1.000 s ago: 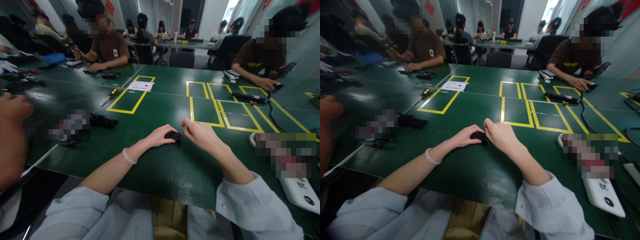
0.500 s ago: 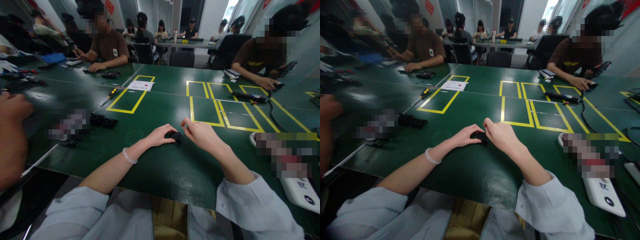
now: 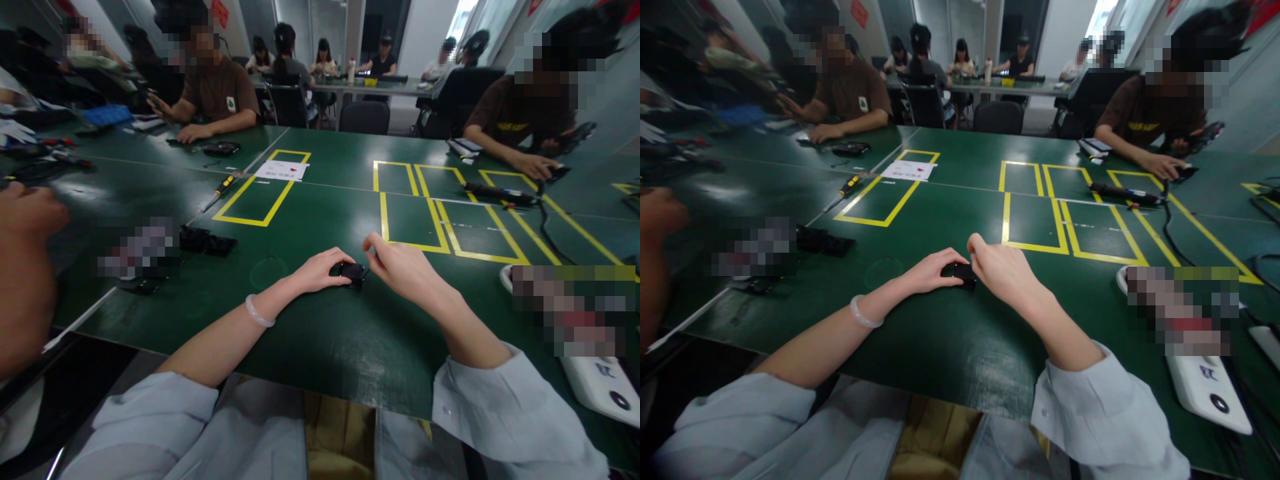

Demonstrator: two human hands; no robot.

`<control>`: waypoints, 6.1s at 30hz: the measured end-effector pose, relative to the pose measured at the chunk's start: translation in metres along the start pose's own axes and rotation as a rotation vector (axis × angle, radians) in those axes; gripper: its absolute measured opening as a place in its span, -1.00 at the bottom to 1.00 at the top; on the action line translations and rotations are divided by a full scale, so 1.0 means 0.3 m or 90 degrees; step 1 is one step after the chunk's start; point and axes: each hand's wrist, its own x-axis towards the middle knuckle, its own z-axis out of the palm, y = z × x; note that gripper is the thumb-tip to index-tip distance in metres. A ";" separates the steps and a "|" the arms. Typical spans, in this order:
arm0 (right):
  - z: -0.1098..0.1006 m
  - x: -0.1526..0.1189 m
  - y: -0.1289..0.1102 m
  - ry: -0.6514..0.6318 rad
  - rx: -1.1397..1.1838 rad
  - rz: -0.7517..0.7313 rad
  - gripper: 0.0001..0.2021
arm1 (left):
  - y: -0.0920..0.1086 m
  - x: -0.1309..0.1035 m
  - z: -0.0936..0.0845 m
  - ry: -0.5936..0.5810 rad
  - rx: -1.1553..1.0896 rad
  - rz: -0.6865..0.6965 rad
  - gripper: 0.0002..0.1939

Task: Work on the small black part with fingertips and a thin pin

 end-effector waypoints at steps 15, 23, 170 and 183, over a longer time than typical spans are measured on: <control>0.006 0.000 0.000 0.005 -0.011 0.007 -0.78 | -0.005 -0.001 0.003 -0.006 0.004 -0.014 -0.64; 0.007 0.003 0.003 0.008 -0.006 0.000 -0.75 | -0.011 -0.002 0.006 0.001 0.004 -0.008 -0.63; 0.004 -0.001 0.007 0.006 -0.002 -0.012 -0.79 | 0.002 -0.004 -0.003 -0.002 0.008 -0.012 -0.64; 0.011 0.003 0.014 0.004 -0.022 -0.006 -0.78 | -0.001 -0.004 -0.001 0.002 0.006 -0.007 -0.64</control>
